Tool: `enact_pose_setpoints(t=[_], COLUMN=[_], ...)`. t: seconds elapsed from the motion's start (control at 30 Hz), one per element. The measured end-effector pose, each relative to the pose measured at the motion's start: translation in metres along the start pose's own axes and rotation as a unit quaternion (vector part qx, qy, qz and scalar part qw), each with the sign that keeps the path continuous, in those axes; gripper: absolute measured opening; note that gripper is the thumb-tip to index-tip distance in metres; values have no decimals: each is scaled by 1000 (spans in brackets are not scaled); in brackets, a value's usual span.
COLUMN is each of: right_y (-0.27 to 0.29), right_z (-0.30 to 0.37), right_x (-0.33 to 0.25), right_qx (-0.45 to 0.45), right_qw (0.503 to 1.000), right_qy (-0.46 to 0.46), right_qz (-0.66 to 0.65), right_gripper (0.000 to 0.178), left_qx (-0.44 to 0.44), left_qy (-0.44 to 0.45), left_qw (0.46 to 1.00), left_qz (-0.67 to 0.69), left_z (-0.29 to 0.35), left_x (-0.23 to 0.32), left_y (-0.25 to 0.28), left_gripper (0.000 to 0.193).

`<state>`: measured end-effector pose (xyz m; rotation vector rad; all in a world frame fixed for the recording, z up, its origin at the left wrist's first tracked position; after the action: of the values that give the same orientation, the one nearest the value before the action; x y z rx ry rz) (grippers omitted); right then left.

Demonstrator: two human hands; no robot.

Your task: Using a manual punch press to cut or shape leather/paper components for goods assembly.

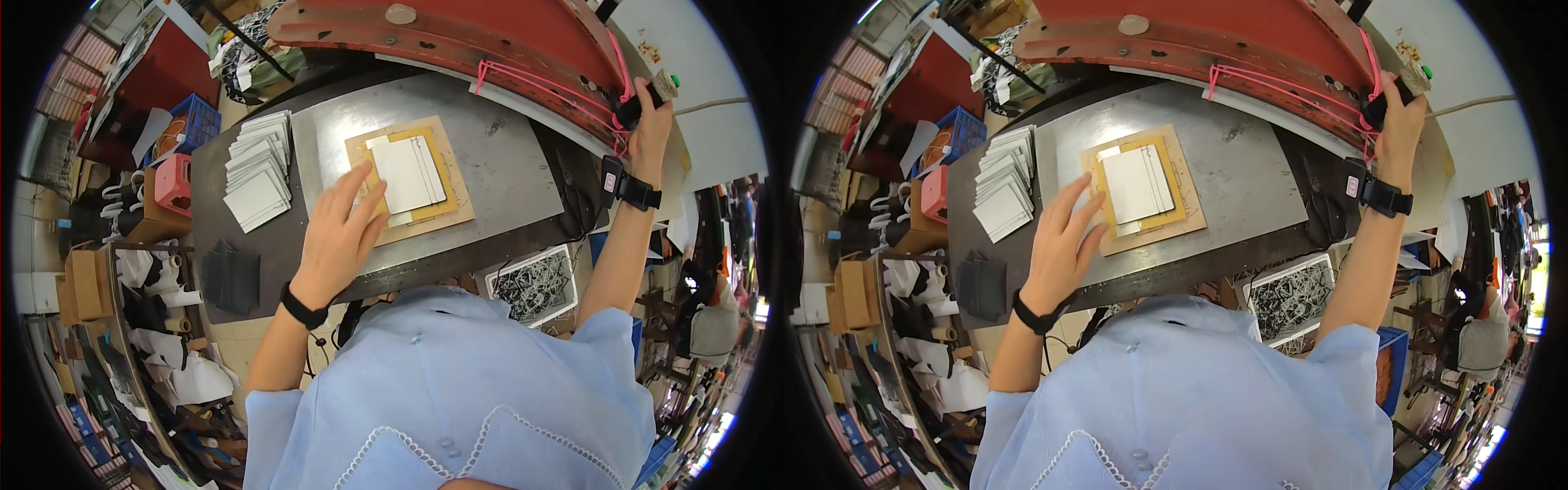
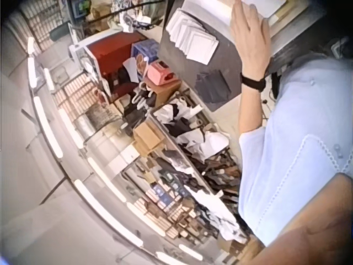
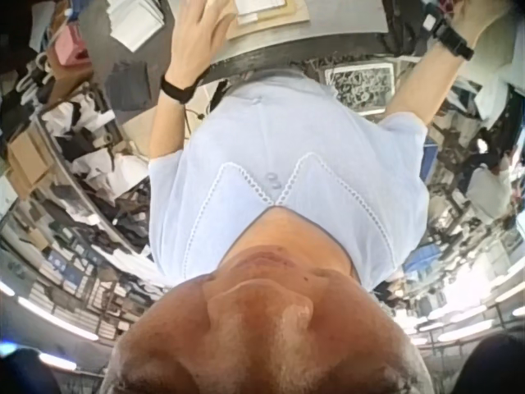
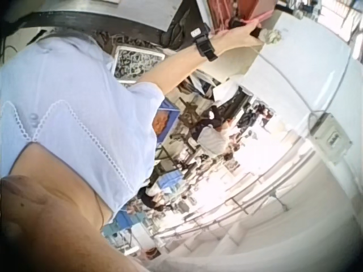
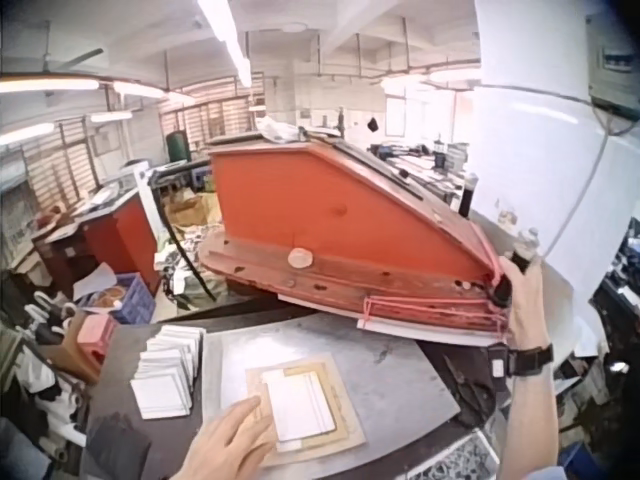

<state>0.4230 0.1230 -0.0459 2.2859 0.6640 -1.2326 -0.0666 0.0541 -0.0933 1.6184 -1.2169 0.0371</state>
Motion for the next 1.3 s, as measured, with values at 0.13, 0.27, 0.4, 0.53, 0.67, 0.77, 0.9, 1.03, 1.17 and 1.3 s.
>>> enact_pose_setpoints(t=[0.13, 0.27, 0.4, 0.53, 0.67, 0.77, 0.9, 1.03, 1.17, 1.3], right_y=[5, 17, 13, 25, 71, 71, 62, 23, 9, 0], right_z=[-5, 19, 90, 153, 160, 104, 38, 46, 84, 102], right_x=[1, -11, -63, -101, -82, -86, -64, -87, -103, -117], right_qx=[-3, -28, -51, -154, -196, -65, 11, -124, -102, -152], right_qw=[1000, 1000, 998, 985, 980, 982, 995, 980, 984, 964], right_qy=[-12, -9, 10, 49, -12, 100, 38, -65, -21, -31], right_qz=[-24, 7, 36, 53, -31, 144, 91, -140, -145, -214], right_gripper=[44, 47, 55, 62, 43, 48, 55, 63, 62, 50], left_qx=[-21, -51, -50, -25, -26, -29, -53, 24, 127, 198], left_qy=[-7, -40, -71, -111, -123, -124, -69, -47, 11, 100], left_qw=[997, 982, 968, 951, 932, 916, 895, 835, 771, 782], left_qz=[70, 176, 237, 287, 340, 381, 437, 548, 624, 582], left_z=[41, 42, 25, -3, -22, -28, -39, -21, 8, 21], left_x=[14, 33, 52, 74, 93, 102, 115, 115, 105, 102], left_y=[7, -2, -13, -12, -4, 2, 14, 20, 48, 74], left_gripper=[25, 20, 21, 31, 46, 69, 108, 90, 62, 61])
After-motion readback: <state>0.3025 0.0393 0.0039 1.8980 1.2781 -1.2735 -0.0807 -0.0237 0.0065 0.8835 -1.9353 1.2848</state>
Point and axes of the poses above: each hand's wrist, its own z-axis away from the middle knuckle, its own y-axis out of the back of the hand, x = y × z, the point moved 1 cm from there along -z, towards the middle knuckle, and after that the axes turned 14 degrees about z, right-handed, at the moved point
